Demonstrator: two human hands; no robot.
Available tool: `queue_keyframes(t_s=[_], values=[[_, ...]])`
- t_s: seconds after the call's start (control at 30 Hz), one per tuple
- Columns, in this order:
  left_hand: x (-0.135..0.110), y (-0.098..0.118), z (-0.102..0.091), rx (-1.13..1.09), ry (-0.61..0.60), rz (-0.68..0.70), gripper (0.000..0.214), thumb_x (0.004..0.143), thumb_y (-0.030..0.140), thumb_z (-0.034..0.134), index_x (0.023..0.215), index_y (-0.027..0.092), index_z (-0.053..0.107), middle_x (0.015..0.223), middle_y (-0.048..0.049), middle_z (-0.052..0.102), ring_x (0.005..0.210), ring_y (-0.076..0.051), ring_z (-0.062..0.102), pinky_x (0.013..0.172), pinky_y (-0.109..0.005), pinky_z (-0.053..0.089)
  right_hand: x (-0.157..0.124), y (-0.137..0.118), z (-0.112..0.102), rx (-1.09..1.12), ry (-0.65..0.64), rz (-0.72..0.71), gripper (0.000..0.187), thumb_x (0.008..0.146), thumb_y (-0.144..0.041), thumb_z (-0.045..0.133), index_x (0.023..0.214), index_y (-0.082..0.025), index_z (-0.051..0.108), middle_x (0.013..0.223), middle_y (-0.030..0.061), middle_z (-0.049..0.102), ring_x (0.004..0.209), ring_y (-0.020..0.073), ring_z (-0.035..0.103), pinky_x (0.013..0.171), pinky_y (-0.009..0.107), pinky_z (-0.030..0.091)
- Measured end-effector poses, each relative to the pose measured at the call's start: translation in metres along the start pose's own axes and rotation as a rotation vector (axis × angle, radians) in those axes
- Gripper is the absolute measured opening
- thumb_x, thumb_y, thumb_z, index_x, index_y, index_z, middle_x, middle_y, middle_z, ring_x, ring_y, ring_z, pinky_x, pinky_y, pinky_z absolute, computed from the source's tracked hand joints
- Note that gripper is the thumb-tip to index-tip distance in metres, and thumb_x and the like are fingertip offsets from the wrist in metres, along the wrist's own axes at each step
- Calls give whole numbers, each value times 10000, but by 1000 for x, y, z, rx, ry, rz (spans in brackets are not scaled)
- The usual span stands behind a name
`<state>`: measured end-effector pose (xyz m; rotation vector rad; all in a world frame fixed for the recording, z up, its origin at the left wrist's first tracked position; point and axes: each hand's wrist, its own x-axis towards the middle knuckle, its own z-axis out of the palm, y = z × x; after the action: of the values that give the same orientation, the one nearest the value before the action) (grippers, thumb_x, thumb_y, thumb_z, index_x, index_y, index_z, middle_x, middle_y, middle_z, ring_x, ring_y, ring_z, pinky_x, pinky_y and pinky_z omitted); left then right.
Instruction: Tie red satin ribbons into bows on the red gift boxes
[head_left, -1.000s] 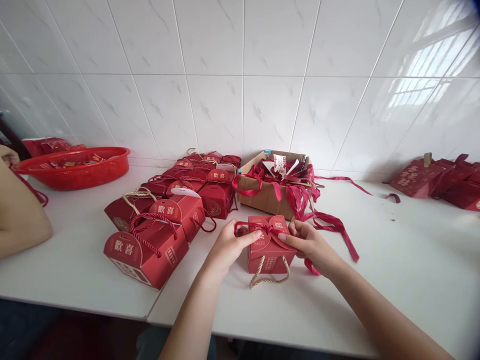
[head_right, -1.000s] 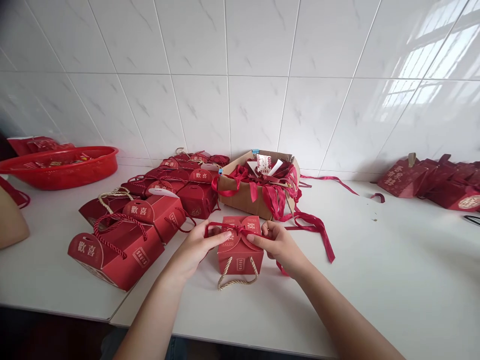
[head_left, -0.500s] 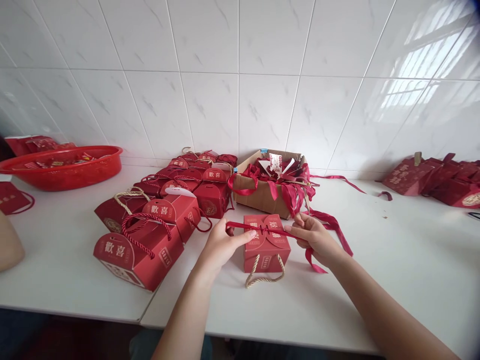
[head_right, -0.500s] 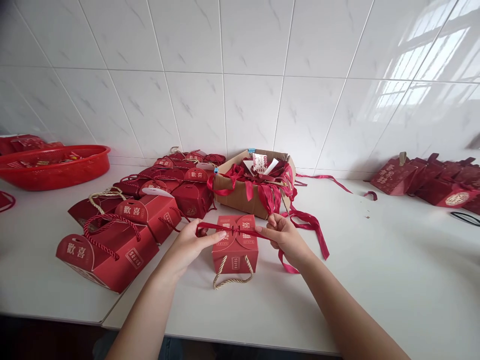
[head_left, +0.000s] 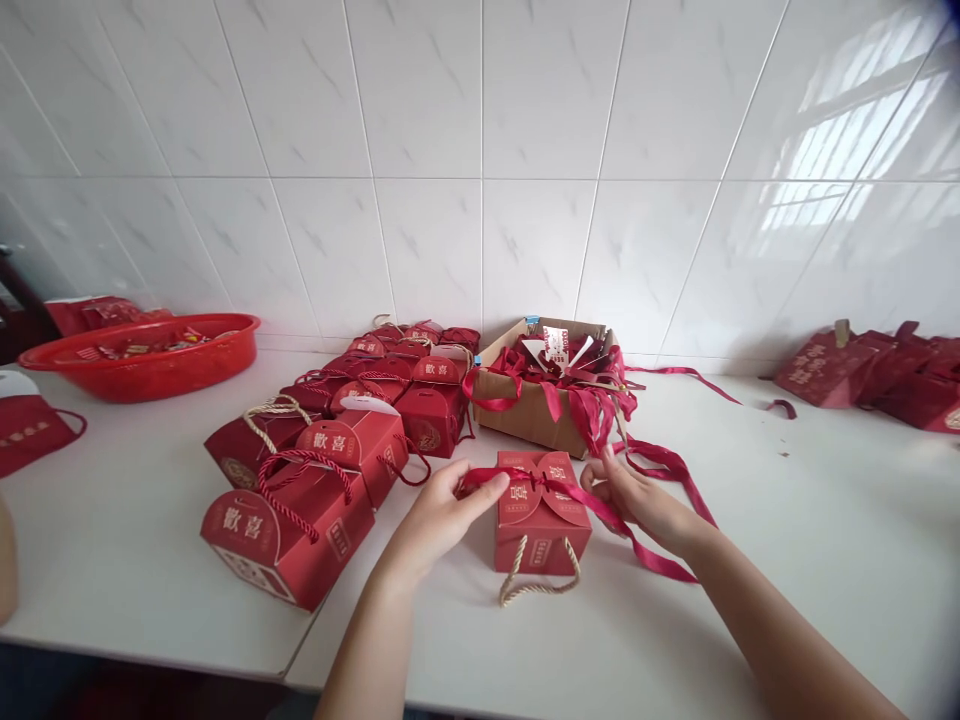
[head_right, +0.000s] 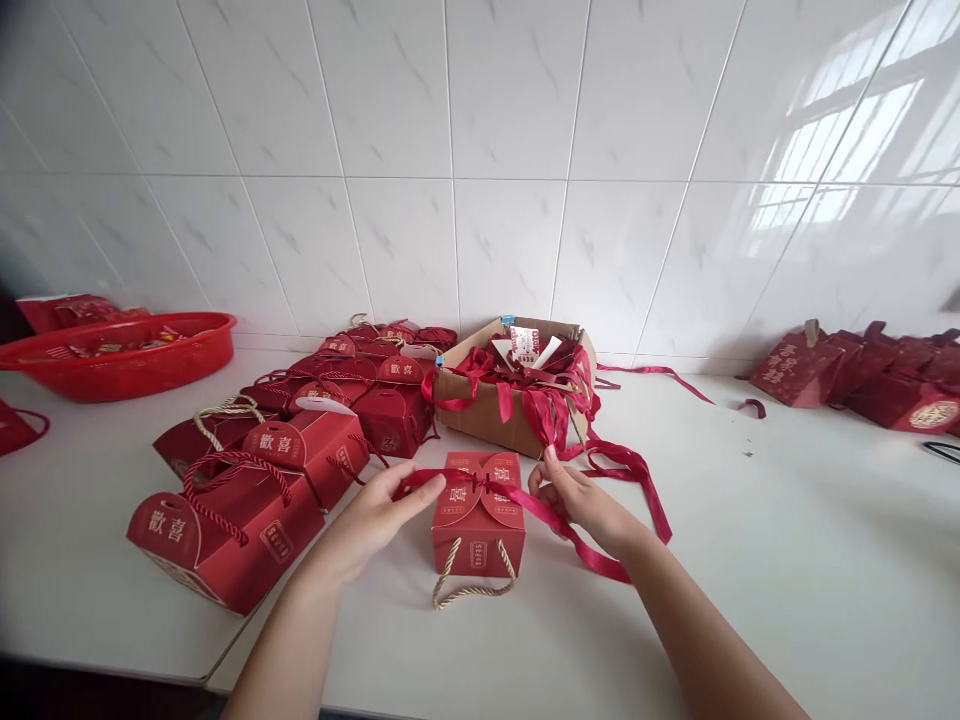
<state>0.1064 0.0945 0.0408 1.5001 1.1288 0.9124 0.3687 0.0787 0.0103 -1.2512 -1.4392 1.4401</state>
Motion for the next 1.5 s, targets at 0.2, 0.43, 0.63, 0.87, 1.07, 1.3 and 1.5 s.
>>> queue_keyframes(t_s=[0.2, 0.43, 0.63, 0.87, 1.07, 1.3, 1.5], values=[[1, -1, -16, -301, -16, 49, 311, 821, 428, 638, 1056, 224, 625, 664, 26, 592, 582, -115, 493, 587, -248, 372, -2, -3, -11, 387, -143, -43, 489, 831, -678, 446, 922, -224, 605, 492, -30, 537, 383, 115, 465, 435, 244, 317], [-5, 15, -20, -511, -179, 67, 149, 798, 249, 601, 869, 164, 700, 789, -59, 699, 706, -187, 635, 715, -318, 475, -2, 4, 0, 454, -40, -156, 345, 551, -308, 797, 873, -249, 689, 685, -19, 658, 331, 65, 449, 378, 229, 297], [-6, 46, -11, -398, -171, 112, 323, 756, 127, 585, 1064, 195, 651, 1151, -84, 679, 839, -216, 696, 818, -345, 498, 6, -16, 13, 481, 100, -272, 292, 601, -368, 823, 826, -245, 682, 653, -18, 584, 526, 103, 507, 506, 247, 388], [8, 52, 9, -185, 41, 198, 208, 765, 318, 649, 903, 163, 631, 795, -55, 709, 559, -163, 634, 552, -285, 486, 3, -49, 7, 330, 248, -365, 301, 719, -426, 746, 611, -187, 598, 518, -36, 447, 499, 94, 361, 476, 240, 312], [19, 54, 13, -91, 182, 302, 181, 767, 331, 641, 876, 191, 678, 571, 46, 555, 444, -93, 437, 461, -223, 336, 4, -78, 9, 213, 328, -479, 233, 711, -415, 750, 781, -203, 683, 554, -17, 526, 525, 118, 437, 472, 251, 330], [22, 63, 12, -67, 203, 359, 238, 803, 347, 601, 961, 200, 701, 561, 42, 522, 491, -112, 432, 490, -229, 326, 7, -110, 10, -128, 394, -560, 261, 787, -454, 672, 775, -193, 670, 662, 19, 596, 589, 141, 496, 535, 276, 384], [25, 78, 9, -105, 193, 415, 187, 761, 330, 635, 856, 182, 698, 577, 25, 556, 513, -120, 489, 498, -227, 375, 11, -119, 18, -115, 420, -581, 384, 844, -540, 570, 772, -181, 686, 621, 22, 569, 598, 154, 511, 549, 283, 389]])
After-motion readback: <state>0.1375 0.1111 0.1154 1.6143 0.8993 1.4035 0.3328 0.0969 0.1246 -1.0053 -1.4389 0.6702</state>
